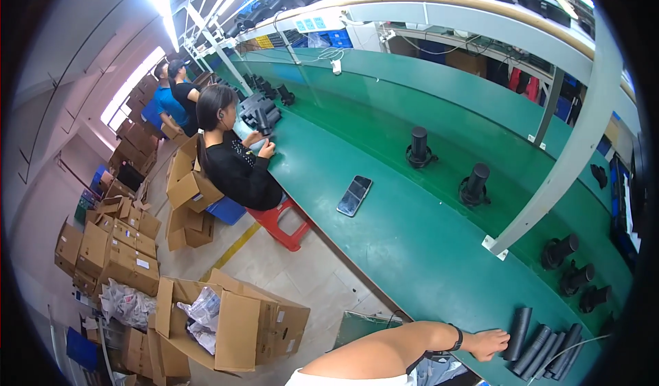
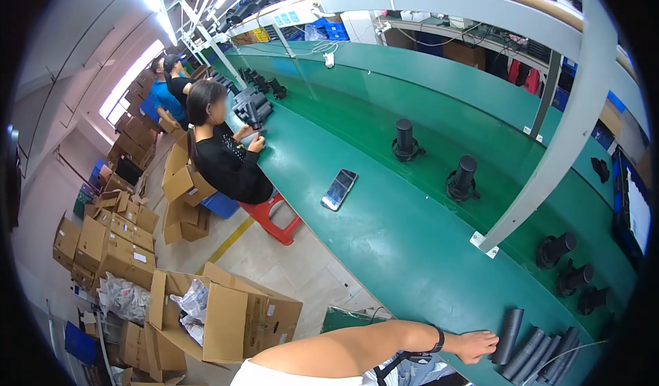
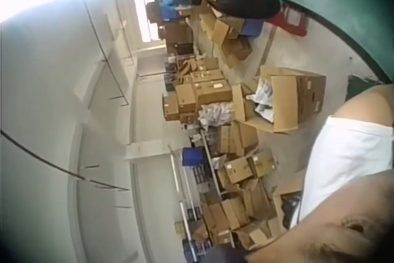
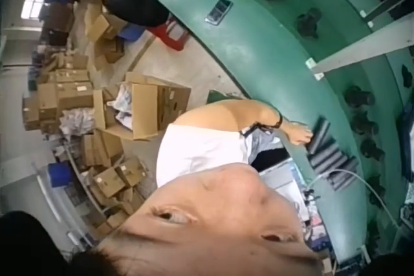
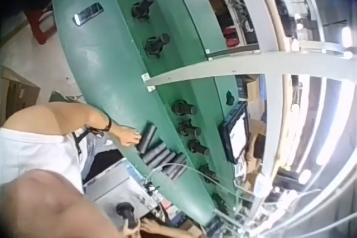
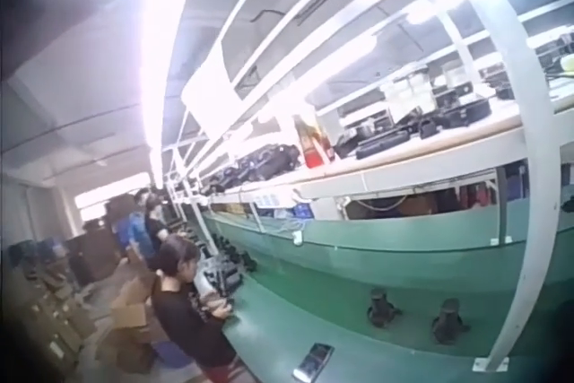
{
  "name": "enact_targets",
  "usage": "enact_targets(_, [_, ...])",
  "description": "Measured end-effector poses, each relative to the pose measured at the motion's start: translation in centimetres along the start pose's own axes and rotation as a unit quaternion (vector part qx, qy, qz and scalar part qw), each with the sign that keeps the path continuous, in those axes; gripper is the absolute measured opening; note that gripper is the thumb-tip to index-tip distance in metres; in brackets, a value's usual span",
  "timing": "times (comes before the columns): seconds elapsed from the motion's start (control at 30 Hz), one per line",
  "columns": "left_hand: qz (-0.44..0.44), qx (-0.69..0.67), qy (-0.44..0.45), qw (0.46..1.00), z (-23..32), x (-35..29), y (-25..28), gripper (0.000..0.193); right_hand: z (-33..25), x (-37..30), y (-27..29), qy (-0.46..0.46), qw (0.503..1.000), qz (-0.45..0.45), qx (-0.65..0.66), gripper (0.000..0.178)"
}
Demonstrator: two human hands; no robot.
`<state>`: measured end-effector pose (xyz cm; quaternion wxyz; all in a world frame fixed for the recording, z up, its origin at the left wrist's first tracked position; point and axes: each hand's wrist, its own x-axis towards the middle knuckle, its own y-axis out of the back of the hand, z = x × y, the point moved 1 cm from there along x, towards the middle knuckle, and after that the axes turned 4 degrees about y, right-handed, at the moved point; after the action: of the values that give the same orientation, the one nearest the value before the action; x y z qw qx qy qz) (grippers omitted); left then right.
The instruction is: The person places a circular frame onto a machine, inserts a black cylindrical component into it, and presses down to join them. After removing the assembled unit, they set it on the workbench and repeat the process.
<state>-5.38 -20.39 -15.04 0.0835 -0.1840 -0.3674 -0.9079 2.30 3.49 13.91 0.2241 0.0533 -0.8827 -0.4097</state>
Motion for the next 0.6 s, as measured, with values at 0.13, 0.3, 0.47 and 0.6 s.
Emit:
enact_targets(0.13, [-0.004, 0.021, -0.002, 1.000, 0.4, 0.0, -0.2, 0.032, -1.4, -0.3, -1.5, 0.017, 0.998, 0.005, 0.061, 0.043])
enact_targets(0.3, [-0.005, 0.028, 0.011, 1.000, 1.0, -0.9, -0.1, 0.030, -1.9, -0.6, -2.5, 0.022, 0.993, 0.020, 0.113, 0.037])
enact_targets(0.47, [-0.030, 0.005, -0.012, 0.999, 1.6, -1.1, -1.7, 0.028, 1.2, -1.8, -1.3, -0.034, 0.988, 0.101, 0.107, 0.032])
enact_targets(0.6, [0.009, -0.139, 0.032, 0.990, 0.1, -0.2, -0.9, 0.024, 7.8, -4.2, 1.9, -0.153, 0.951, 0.249, 0.102, 0.026])
